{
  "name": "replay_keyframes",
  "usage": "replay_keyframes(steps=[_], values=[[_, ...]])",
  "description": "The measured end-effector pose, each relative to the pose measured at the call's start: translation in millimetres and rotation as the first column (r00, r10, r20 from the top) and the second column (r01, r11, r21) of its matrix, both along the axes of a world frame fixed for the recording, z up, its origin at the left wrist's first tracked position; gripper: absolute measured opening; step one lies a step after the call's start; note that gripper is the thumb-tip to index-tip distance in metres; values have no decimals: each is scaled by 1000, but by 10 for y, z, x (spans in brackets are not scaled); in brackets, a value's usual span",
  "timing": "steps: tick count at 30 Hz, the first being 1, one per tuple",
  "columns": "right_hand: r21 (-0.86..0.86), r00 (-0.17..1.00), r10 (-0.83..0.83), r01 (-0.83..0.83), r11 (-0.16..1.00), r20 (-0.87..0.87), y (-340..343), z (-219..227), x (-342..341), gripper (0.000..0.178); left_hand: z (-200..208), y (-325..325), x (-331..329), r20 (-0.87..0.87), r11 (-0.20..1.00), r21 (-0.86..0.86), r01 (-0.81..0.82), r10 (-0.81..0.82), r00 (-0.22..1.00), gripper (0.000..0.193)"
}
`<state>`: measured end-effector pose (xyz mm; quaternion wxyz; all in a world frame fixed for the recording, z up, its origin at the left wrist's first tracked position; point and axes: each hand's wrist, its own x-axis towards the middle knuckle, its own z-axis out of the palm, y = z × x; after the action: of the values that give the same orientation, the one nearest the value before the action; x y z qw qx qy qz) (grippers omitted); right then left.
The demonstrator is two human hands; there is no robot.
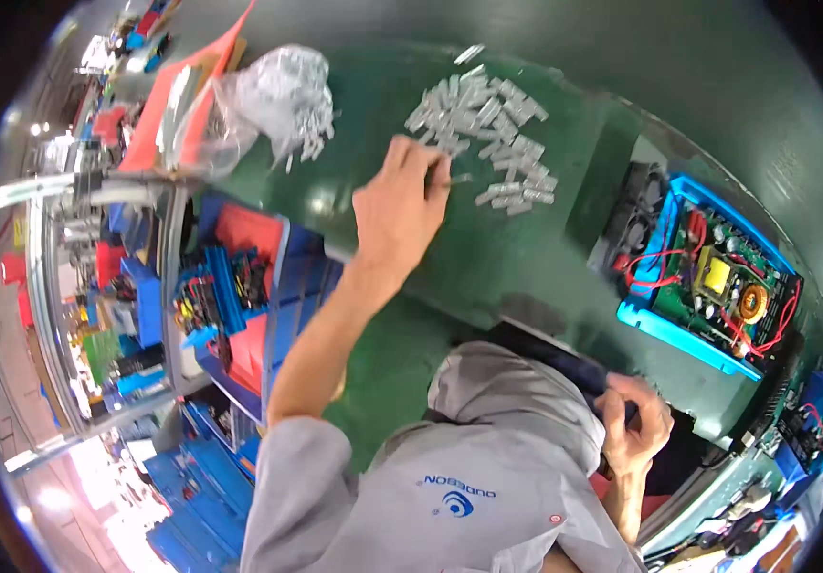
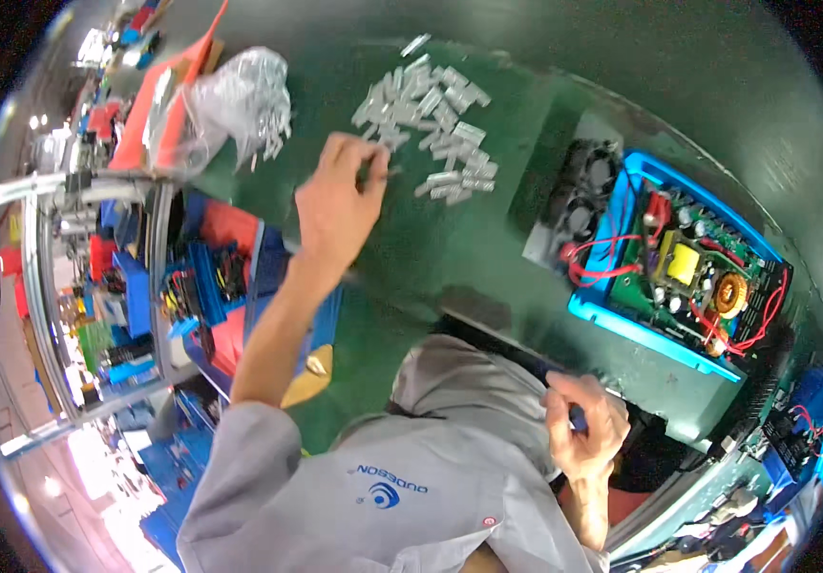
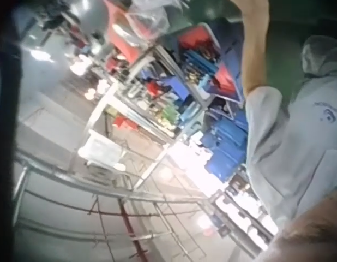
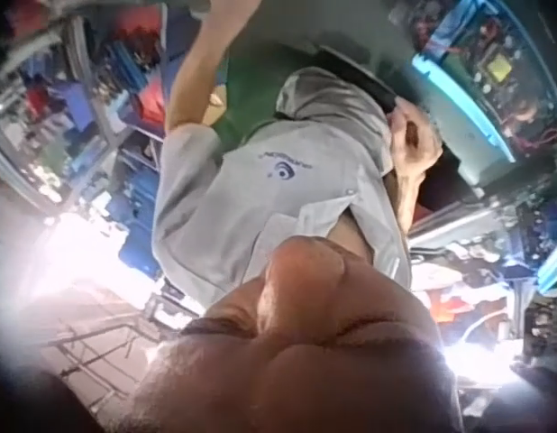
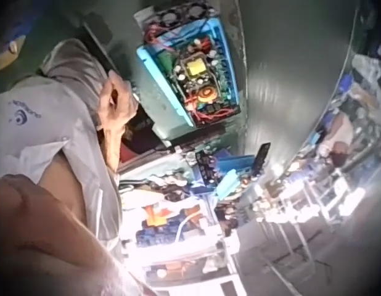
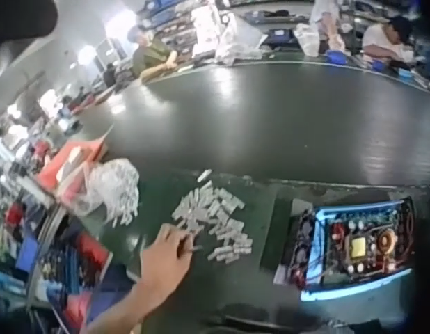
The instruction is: The recorder is assembling electronic components, specifically power inverters, by securing boards into housings and connecting parts.
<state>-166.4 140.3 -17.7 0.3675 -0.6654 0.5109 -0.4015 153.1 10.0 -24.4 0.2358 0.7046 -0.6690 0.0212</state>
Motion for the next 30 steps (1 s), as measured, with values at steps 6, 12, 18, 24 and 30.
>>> replay_keyframes(steps=[6, 12, 18, 24, 30], values=[[188, 980, -68, 32, 982, 184, 10, 58, 368, 15, 334, 828, -493, -503, 881, -18, 472, -416, 758, 10], [181, 988, 5, -33, 983, 155, 175, -6, 409, 13, -57, 1600, -982, -792, 918, -135, 373, -326, 516, 21], [251, 993, -100, 81, 965, 64, 387, -78, 278, 9, -127, 1814, -981, -910, 915, -108, 389, -248, 332, 22], [222, 956, -287, 268, 937, 60, 408, -130, 142, 22, -179, 1748, -919, -888, 818, 91, 568, -192, 419, 16], [206, 941, -332, 312, 928, 69, 363, -126, 39, 21, -53, 1549, -1054, -992, 850, -124, 512, -122, -37, 24]])
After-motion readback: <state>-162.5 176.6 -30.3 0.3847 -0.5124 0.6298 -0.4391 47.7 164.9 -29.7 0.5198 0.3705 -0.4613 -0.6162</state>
